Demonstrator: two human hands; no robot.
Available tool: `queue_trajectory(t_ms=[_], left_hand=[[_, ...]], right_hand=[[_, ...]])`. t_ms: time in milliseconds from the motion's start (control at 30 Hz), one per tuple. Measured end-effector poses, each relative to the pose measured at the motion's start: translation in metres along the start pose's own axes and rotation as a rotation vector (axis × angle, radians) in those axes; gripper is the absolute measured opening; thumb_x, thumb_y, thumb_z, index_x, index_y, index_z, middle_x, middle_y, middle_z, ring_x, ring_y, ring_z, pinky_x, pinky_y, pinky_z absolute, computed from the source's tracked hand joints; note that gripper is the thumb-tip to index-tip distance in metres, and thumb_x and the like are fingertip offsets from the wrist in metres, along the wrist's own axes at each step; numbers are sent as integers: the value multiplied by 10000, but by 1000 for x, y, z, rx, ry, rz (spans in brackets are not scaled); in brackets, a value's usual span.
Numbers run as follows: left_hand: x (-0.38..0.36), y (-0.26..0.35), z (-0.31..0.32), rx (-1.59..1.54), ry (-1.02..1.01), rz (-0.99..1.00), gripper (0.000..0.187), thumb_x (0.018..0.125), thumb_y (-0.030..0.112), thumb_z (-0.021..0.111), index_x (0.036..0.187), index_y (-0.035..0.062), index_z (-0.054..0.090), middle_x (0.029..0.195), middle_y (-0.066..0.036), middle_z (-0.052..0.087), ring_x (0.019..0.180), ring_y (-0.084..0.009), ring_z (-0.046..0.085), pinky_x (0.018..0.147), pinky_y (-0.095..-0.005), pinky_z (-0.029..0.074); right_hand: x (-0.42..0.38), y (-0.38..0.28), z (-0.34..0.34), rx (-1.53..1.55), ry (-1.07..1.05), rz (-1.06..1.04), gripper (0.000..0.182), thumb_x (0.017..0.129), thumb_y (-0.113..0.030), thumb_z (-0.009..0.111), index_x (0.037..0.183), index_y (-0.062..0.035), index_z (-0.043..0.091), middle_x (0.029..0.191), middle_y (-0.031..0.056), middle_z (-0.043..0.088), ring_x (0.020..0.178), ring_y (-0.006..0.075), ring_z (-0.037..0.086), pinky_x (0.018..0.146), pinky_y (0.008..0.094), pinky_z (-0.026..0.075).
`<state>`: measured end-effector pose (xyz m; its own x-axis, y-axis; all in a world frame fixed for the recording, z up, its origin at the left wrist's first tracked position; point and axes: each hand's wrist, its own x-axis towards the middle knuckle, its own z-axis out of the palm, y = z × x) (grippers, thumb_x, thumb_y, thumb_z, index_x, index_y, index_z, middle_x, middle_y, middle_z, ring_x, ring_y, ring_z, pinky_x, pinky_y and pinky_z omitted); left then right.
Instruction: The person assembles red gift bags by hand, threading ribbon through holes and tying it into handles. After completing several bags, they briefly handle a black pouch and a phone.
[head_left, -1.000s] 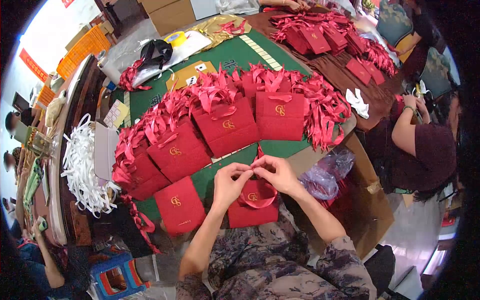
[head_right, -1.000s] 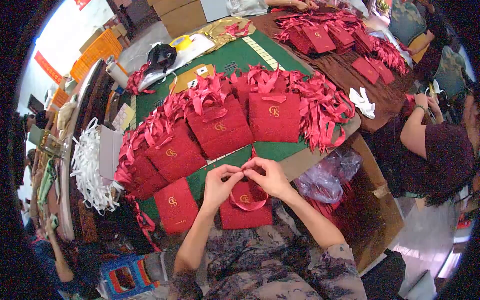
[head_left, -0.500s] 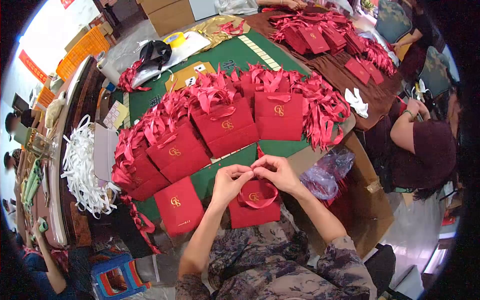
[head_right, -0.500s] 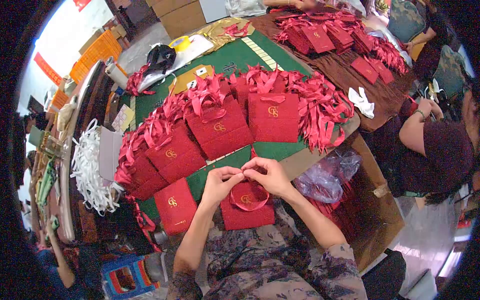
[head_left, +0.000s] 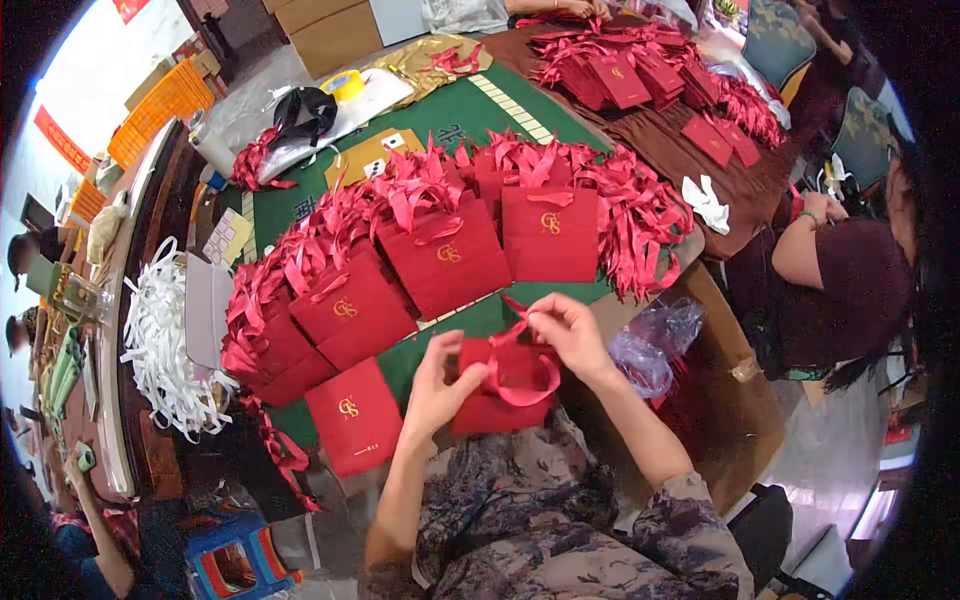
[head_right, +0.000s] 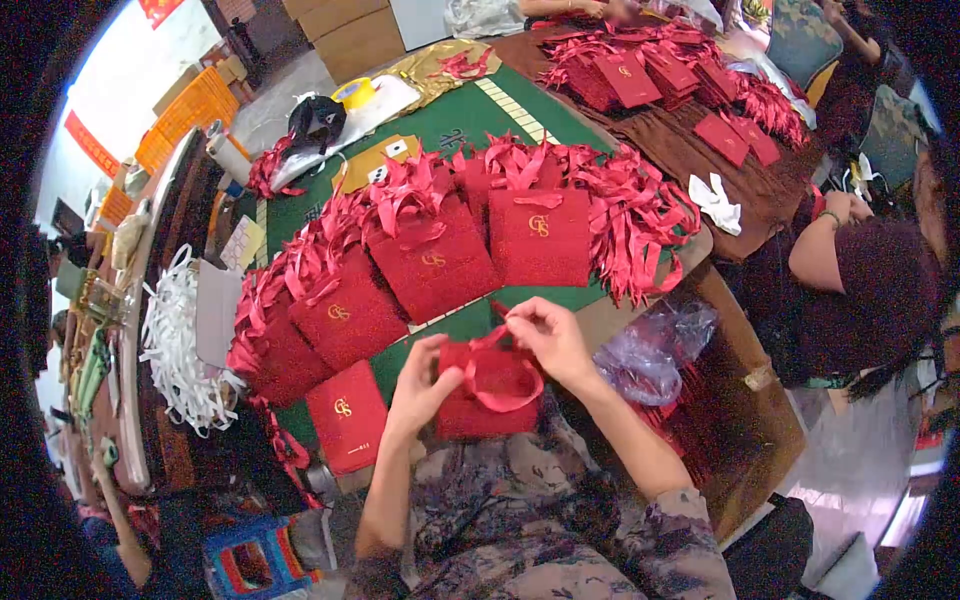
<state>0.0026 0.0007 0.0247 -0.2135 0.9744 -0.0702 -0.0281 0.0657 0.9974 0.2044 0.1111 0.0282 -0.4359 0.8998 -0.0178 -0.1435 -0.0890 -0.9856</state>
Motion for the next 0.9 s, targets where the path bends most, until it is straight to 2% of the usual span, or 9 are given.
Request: queue_trajectory(t_ms=[67, 133, 167, 467, 667, 733, 800, 833, 900], left_hand=[[-13, 2, 4, -83, -80, 20, 588, 814, 122, 802, 1320, -8, 532, 1198, -148, 663, 1078, -177, 638, 941, -334, 511], [-24, 11, 10, 277, -107, 85, 631, 769, 147, 843, 1302, -14, 549, 1191, -167, 680, 1081, -181, 646, 951, -352, 512], [-26, 7, 10, 266, -145, 65, 638, 746, 188, 862, 1278, -15, 575, 1163, -161, 702, 1074, -200, 666, 946, -366, 519], [-63, 13, 16, 262, -247, 7, 555, 756, 224, 848, 1212, 6, 619, 1059, -154, 734, 989, -265, 717, 886, -399, 550], [-71, 24, 18, 255, -259, -8, 513, 765, 170, 853, 1192, -1, 625, 1059, -114, 736, 970, -196, 704, 880, -361, 551], [-75, 14, 16, 75, -214, -25, 477, 788, 138, 846, 1182, -13, 623, 1068, -81, 725, 966, -152, 676, 875, -334, 547], [-77, 15, 14, 61, -200, -56, 469, 795, 129, 843, 1181, -18, 621, 1075, -75, 719, 972, -144, 666, 877, -327, 544], [-76, 17, 13, 45, -186, -85, 461, 802, 119, 840, 1181, -23, 618, 1082, -70, 713, 978, -136, 657, 880, -320, 541], [-74, 21, 12, 58, -182, -68, 468, 802, 122, 840, 1185, -24, 615, 1081, -75, 714, 984, -133, 656, 883, -317, 539]], right_hand=[[2, -6, -4, 9, 38, 38, 90, 959, -109, 656, 994, -25, 658, 809, -35, 623, 688, 35, 543, 641, 206, 451], [4, -7, -5, 56, 76, 78, 96, 961, -115, 655, 996, -25, 660, 801, -32, 626, 693, 39, 546, 646, 205, 450], [5, -7, -5, 56, 70, 50, 96, 949, -146, 674, 979, -55, 664, 789, -46, 619, 660, 30, 528, 598, 186, 425], [31, -25, -24, -72, 100, 0, 92, 953, -122, 661, 969, -35, 681, 757, -51, 612, 621, 28, 506, 557, 200, 403], [21, -37, -22, -118, 99, 28, 136, 967, -166, 665, 993, -34, 675, 777, -43, 620, 646, 45, 548, 591, 195, 443], [21, -24, -39, -97, 72, 45, 163, 970, -198, 668, 1004, -39, 675, 820, -20, 647, 706, 58, 590, 657, 215, 490], [14, -19, -48, -189, 89, 87, 241, 1007, -265, 612, 1022, -33, 676, 839, 0, 658, 704, 66, 594, 648, 215, 485], [10, -22, -55, -265, -14, 258, 337, 1030, -337, 561, 1044, -18, 669, 843, 21, 664, 722, 97, 604, 652, 238, 490], [-3, -30, -56, -394, -143, 313, 369, 1030, -358, 558, 1076, -8, 664, 852, 19, 668, 741, 105, 603, 670, 253, 490]])
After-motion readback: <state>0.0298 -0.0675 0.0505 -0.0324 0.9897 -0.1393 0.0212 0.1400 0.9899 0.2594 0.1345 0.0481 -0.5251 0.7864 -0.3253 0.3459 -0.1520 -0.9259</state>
